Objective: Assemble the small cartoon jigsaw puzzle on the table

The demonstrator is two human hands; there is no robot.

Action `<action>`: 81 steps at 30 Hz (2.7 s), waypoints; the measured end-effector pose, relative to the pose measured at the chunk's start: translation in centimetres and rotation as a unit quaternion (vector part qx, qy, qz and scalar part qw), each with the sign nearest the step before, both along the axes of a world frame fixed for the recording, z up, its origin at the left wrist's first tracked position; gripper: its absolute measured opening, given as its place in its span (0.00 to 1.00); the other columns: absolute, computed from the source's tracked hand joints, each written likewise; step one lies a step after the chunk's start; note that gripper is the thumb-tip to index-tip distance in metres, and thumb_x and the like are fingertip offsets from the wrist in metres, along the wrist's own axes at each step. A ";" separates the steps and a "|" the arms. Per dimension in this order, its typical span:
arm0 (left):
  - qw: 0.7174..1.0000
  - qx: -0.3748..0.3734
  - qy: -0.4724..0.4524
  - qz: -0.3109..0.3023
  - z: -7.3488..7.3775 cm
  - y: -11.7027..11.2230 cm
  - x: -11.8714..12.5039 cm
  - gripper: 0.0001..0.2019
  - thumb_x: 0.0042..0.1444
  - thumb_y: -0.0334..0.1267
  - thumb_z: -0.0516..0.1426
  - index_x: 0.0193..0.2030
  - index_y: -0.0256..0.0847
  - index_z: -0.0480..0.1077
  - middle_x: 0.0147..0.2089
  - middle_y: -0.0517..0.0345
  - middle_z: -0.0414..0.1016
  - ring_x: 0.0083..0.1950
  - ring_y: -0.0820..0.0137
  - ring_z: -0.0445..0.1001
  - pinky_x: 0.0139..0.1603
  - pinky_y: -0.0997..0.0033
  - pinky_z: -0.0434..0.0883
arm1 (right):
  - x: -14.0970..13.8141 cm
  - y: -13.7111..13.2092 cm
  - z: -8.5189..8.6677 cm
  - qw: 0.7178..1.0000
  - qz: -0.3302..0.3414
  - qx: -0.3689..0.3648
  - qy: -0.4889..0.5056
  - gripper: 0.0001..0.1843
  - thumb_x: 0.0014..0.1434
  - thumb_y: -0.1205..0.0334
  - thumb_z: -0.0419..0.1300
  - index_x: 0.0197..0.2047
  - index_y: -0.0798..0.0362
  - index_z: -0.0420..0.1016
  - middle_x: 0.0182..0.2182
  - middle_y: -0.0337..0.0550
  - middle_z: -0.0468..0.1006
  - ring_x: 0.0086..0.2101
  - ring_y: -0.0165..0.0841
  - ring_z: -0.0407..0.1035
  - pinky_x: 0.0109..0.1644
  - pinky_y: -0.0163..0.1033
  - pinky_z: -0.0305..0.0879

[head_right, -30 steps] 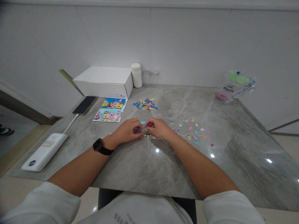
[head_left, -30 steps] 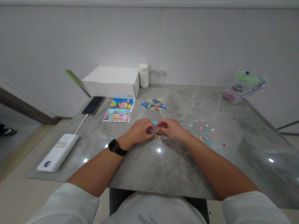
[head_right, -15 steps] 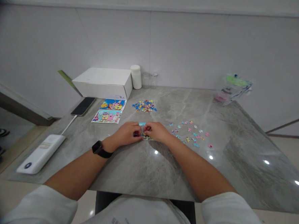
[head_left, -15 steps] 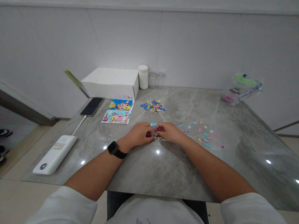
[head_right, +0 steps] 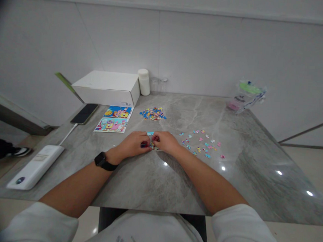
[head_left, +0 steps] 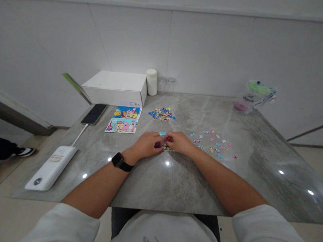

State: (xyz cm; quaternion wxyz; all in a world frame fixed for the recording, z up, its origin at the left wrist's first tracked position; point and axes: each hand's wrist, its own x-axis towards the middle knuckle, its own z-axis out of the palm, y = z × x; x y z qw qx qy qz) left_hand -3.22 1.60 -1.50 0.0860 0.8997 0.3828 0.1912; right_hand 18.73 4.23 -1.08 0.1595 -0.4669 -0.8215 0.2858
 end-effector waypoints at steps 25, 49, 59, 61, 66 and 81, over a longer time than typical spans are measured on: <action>0.999 -0.024 0.020 -0.013 0.3 -0.1 0.0 0.10 0.64 0.46 0.64 0.47 0.47 0.82 0.42 0.53 0.78 0.43 0.63 0.75 0.44 0.65 0.67 | 0.4 0.1 -0.1 0.995 0.012 0.050 -0.084 0.07 0.61 0.65 0.67 0.44 0.51 0.83 0.39 0.42 0.84 0.40 0.34 0.75 0.45 0.36 0.63; 0.998 -0.029 -0.049 0.003 1.5 -0.5 0.3 0.09 0.65 0.41 0.60 0.45 0.43 0.81 0.38 0.55 0.76 0.39 0.66 0.74 0.44 0.65 0.69 | 4.0 0.5 6.3 0.987 -0.084 0.137 0.011 0.07 0.63 0.62 0.64 0.41 0.50 0.85 0.35 0.41 0.85 0.32 0.32 0.72 0.41 0.37 0.63; 0.994 0.029 -0.102 0.034 1.3 -0.1 0.2 0.10 0.68 0.40 0.58 0.46 0.40 0.80 0.43 0.51 0.79 0.44 0.64 0.77 0.49 0.62 0.71 | 12.3 -1.4 7.9 0.957 -0.241 0.152 0.059 0.13 0.63 0.54 0.62 0.45 0.51 0.83 0.36 0.44 0.84 0.31 0.33 0.71 0.40 0.39 0.67; 0.994 0.034 -0.102 0.030 1.0 0.0 0.1 0.10 0.69 0.40 0.57 0.46 0.40 0.79 0.43 0.51 0.79 0.45 0.64 0.77 0.50 0.62 0.71 | 13.6 -1.4 6.0 0.958 -0.260 0.120 0.036 0.13 0.65 0.55 0.61 0.47 0.52 0.82 0.37 0.45 0.84 0.33 0.33 0.73 0.41 0.38 0.68; 0.993 0.030 -0.107 0.031 0.8 0.1 0.2 0.13 0.70 0.43 0.56 0.47 0.41 0.80 0.42 0.52 0.78 0.44 0.63 0.77 0.48 0.62 0.72 | 16.7 -0.5 2.8 0.952 -0.278 0.099 -0.087 0.10 0.66 0.59 0.61 0.44 0.52 0.83 0.38 0.46 0.85 0.36 0.34 0.74 0.44 0.38 0.67; 0.993 0.015 -0.114 0.036 1.0 0.0 0.3 0.13 0.70 0.43 0.56 0.46 0.41 0.80 0.43 0.52 0.78 0.45 0.63 0.77 0.48 0.63 0.73 | 20.4 -1.1 2.2 0.974 -0.086 -0.094 -0.188 0.11 0.53 0.66 0.70 0.42 0.49 0.85 0.37 0.40 0.85 0.36 0.33 0.76 0.38 0.35 0.65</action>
